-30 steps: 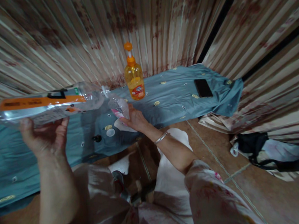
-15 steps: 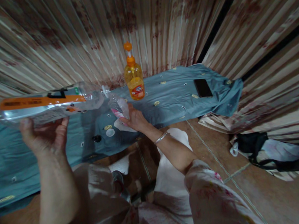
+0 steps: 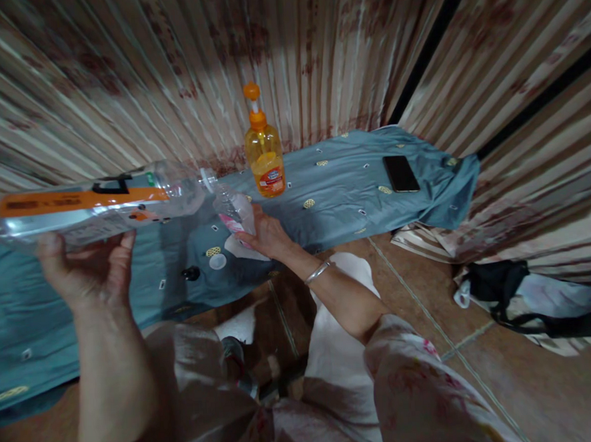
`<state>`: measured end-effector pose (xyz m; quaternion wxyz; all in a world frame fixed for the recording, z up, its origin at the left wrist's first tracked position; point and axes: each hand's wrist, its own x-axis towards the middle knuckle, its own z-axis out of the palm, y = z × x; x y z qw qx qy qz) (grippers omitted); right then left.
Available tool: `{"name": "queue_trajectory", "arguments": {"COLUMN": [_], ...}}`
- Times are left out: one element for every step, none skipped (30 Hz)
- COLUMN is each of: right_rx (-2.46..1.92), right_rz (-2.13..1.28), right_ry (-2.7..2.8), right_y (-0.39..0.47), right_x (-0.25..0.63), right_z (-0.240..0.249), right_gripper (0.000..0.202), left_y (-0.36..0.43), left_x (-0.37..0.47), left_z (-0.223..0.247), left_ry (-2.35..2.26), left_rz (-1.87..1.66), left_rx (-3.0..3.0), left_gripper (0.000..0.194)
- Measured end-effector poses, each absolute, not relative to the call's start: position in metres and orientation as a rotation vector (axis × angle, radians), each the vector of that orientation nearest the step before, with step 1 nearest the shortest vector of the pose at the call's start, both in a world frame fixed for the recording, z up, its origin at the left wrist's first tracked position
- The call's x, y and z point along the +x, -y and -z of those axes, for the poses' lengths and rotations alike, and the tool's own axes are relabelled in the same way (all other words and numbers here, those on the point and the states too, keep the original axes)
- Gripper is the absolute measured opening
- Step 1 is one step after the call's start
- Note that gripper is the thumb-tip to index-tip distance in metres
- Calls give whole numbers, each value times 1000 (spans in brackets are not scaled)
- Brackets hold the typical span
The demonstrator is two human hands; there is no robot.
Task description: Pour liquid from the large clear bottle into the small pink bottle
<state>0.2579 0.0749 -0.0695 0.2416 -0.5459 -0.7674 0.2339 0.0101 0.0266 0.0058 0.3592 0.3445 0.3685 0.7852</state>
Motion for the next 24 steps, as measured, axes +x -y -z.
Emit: {"name": "queue_trajectory", "arguments": {"right_rx": [-1495, -1494, -1491, -1488, -1487, -1490, -1495, -1499, -1500, -1498, -1496, -1493, -1491, -1488, -1483, -1480, -1480, -1484, -1488, -1492, -1497, -1498, -1497, -1494], "right_rz": [-648, -655, -658, -657, -653, -648, -644, -641, -640, -641, -641, -640, -637, -635, -633, -635, -638, -641, -643, -643, -642, -640, -636, -634], "right_ry": [2097, 2097, 2098, 2100, 2101, 2101, 2101, 2099, 2097, 2095, 2093, 2093, 2095, 2098, 2102, 2103, 2102, 2098, 2094, 2090, 2086, 2085, 2084, 2083], "right_y": [-75, -75, -75, -75, -75, -75, -75, -75, -75, -76, -76, -76, -76, -76, -75, -75, -75, -75, -75, -74, -74, -74, -74, -74], "right_x": [258, 258, 258, 258, 258, 258, 258, 258, 258, 257, 257, 257, 258, 258, 258, 258, 258, 258, 258, 257, 257, 257, 257, 257], "right_z": [69, 69, 69, 68, 69, 69, 69, 70, 70, 71, 71, 71, 71, 71, 71, 70, 70, 70, 69, 69, 69, 69, 69, 70], "right_gripper": [68, 69, 69, 68, 68, 68, 68, 68, 68, 68, 67, 67, 67, 67, 67, 67, 67, 67, 67, 68, 68, 67, 67, 65], "left_y": [-27, -26, -27, -27, -27, -27, -27, -28, -28, -28, -28, -29, -29, -29, -29, -28, -28, -28, -28, -28, -27, -27, -27, -27], "left_x": [10, 10, 9, 9, 8, 7, 7, 7, 7, 7, 7, 7, 6, 6, 6, 6, 6, 7, 7, 7, 7, 7, 7, 7], "left_z": [-6, -5, -5, -4, -4, -3, -3, -3, -3, -3, -3, -3, -3, -3, -3, -3, -3, -3, -3, -2, -2, -2, -3, -3], "left_ry": [-949, -946, -945, -946, -946, -947, -946, -944, -939, -936, -936, -936, -937, -940, -945, -951, -958, -963, -962, -955, -946, -937, -930, -927], "left_rz": [-2025, -2026, -2027, -2026, -2030, -2032, -2035, -2036, -2042, -2044, -2044, -2042, -2041, -2039, -2038, -2038, -2037, -2034, -2034, -2032, -2031, -2031, -2033, -2036], "left_rx": [892, 894, 894, 894, 889, 885, 881, 879, 876, 876, 877, 879, 880, 880, 882, 884, 888, 893, 897, 901, 903, 903, 898, 892], "left_gripper": [60, 60, 61, 62, 62, 62, 61, 62, 61, 61, 61, 60, 60, 58, 57, 55, 53, 52, 51, 51, 51, 53, 55, 57]}}
